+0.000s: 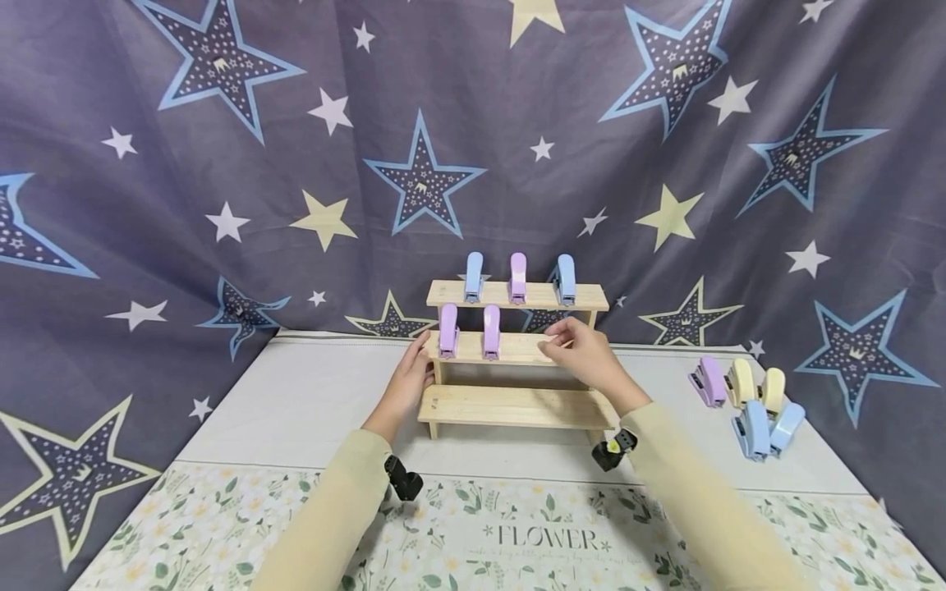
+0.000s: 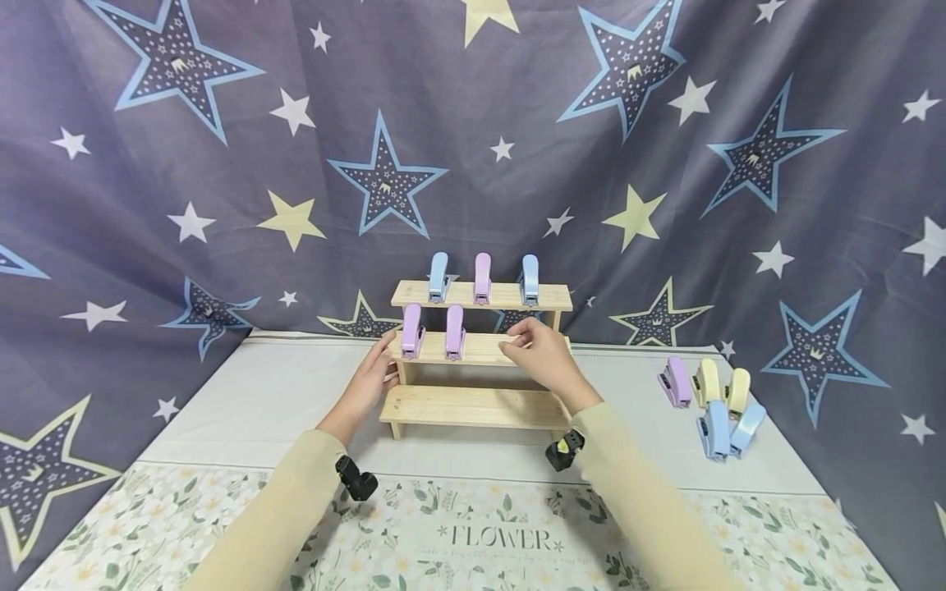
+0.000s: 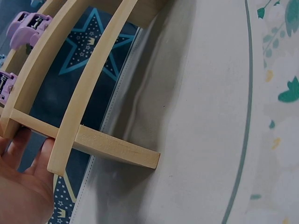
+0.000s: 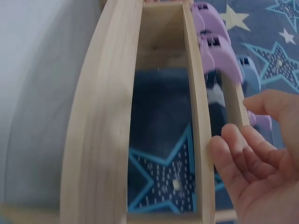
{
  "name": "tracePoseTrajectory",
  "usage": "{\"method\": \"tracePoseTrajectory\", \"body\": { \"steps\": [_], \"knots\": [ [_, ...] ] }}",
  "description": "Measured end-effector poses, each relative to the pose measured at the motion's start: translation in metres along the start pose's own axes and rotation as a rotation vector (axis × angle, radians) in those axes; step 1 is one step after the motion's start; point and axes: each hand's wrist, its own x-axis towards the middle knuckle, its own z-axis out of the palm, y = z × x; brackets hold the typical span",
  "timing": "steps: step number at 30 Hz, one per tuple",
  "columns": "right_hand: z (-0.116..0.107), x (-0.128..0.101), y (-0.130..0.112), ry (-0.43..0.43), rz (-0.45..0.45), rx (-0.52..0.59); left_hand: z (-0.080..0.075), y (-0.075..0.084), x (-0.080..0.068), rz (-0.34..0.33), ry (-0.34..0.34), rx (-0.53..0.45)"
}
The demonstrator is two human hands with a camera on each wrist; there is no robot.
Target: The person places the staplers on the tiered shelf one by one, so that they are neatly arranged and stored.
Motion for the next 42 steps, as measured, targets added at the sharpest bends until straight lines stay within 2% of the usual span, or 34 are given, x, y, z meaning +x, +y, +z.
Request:
{"method": "tracePoseTrajectory", "body": {
  "steps": [15, 19, 29, 35, 39, 42],
  "knots": [
    [-0.068, -0.046, 0.055, -0.011, -0.019, -0.092, 0.000, -0.001, 0.001, 0.013, -0.002, -0.023],
    [-0.088, -0.059, 0.072, -0.019, 0.034, -0.146, 0.000, -0.001, 0.002, 0.008, 0.001, -0.014],
    [-0.132, -0.100, 0.122, -0.048, 0.130, -0.195, 0.000, -0.001, 0.000, -0.009, 0.006, -0.001],
    [-0.160, -0.117, 0.137, -0.050, 0.227, -0.261, 0.000, -0.001, 0.001, -0.009, 0.014, -0.010],
    [-0.173, -0.126, 0.149, -0.040, 0.314, -0.236, 0.000, 0.000, 0.001, -0.010, 0.013, -0.003],
    [-0.177, -0.133, 0.161, -0.017, 0.335, -0.214, 0.000, 0.000, 0.001, -0.011, 0.013, 0.000]
  ]
}}
